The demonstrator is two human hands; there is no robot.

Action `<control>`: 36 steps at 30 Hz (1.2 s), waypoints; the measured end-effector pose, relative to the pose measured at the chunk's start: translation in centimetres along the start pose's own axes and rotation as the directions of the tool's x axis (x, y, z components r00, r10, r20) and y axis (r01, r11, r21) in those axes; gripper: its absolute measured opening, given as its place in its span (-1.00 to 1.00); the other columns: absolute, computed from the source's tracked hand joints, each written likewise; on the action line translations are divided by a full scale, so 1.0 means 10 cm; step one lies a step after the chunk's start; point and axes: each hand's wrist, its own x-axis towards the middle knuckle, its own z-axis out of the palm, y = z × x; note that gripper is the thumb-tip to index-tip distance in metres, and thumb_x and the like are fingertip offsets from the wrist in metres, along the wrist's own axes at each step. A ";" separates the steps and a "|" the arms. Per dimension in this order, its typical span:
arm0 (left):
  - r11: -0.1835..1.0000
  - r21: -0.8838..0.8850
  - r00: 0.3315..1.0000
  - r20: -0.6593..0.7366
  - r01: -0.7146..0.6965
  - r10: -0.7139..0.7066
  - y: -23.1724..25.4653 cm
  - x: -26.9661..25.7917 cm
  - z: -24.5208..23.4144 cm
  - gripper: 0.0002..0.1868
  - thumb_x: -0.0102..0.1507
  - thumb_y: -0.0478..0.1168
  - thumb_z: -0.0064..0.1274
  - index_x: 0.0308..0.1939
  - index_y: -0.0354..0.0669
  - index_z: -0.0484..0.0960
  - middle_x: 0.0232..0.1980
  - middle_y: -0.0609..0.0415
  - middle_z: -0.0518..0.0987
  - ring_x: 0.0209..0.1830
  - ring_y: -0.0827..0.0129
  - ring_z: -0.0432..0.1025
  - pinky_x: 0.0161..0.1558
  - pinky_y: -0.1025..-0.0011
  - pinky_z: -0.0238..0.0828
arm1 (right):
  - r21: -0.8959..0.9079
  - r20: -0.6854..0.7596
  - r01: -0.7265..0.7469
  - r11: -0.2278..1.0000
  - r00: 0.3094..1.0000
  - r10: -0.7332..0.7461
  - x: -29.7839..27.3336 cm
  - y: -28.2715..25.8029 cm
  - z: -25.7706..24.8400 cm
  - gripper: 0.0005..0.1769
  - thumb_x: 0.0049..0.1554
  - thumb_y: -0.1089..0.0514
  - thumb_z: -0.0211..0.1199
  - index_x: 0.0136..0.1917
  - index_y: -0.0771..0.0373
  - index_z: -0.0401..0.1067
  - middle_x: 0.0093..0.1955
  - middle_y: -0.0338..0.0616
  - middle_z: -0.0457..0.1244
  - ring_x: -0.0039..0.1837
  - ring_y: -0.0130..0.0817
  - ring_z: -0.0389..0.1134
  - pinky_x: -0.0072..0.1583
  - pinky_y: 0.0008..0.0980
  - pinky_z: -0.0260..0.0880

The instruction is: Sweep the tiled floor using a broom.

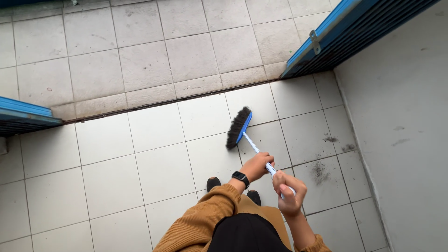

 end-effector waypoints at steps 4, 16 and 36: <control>0.999 0.038 0.998 -0.067 -0.007 0.009 0.72 -0.15 -0.35 -0.90 0.16 -0.23 0.15 -0.30 -0.10 0.54 -0.23 0.10 0.50 -0.10 0.15 0.44 -0.17 0.23 0.46 | 0.091 -0.040 0.085 0.992 0.996 -0.082 -0.03 -0.47 -0.10 -0.73 -0.05 0.16 -0.01 -0.46 0.33 0.03 -0.48 -0.15 0.01 -0.37 -0.38 -0.02 -0.16 -0.27 0.16; 0.977 0.169 0.989 -0.092 0.127 -0.112 -0.66 0.20 -0.40 -0.86 0.26 -0.25 0.13 -0.35 -0.23 0.55 -0.25 -0.05 0.47 -0.14 0.00 0.41 -0.10 0.20 0.42 | 0.177 -0.009 0.107 0.978 0.994 -0.107 0.18 0.53 0.21 -0.76 0.04 0.24 -0.12 -0.44 0.32 0.05 -0.47 -0.15 0.04 -0.32 -0.37 0.04 -0.12 -0.28 0.20; 0.948 0.315 0.986 -0.145 -0.038 0.088 1.72 -0.76 0.58 -0.84 0.29 -0.18 0.15 -0.34 -0.11 0.55 -0.33 0.13 0.52 -0.26 0.18 0.45 -0.30 0.25 0.44 | 0.273 0.218 0.005 0.962 0.974 -0.067 -0.94 -1.10 -1.36 -0.63 -0.03 0.04 0.07 -0.48 0.31 0.06 -0.53 -0.14 0.07 -0.41 -0.33 0.02 -0.17 -0.29 0.16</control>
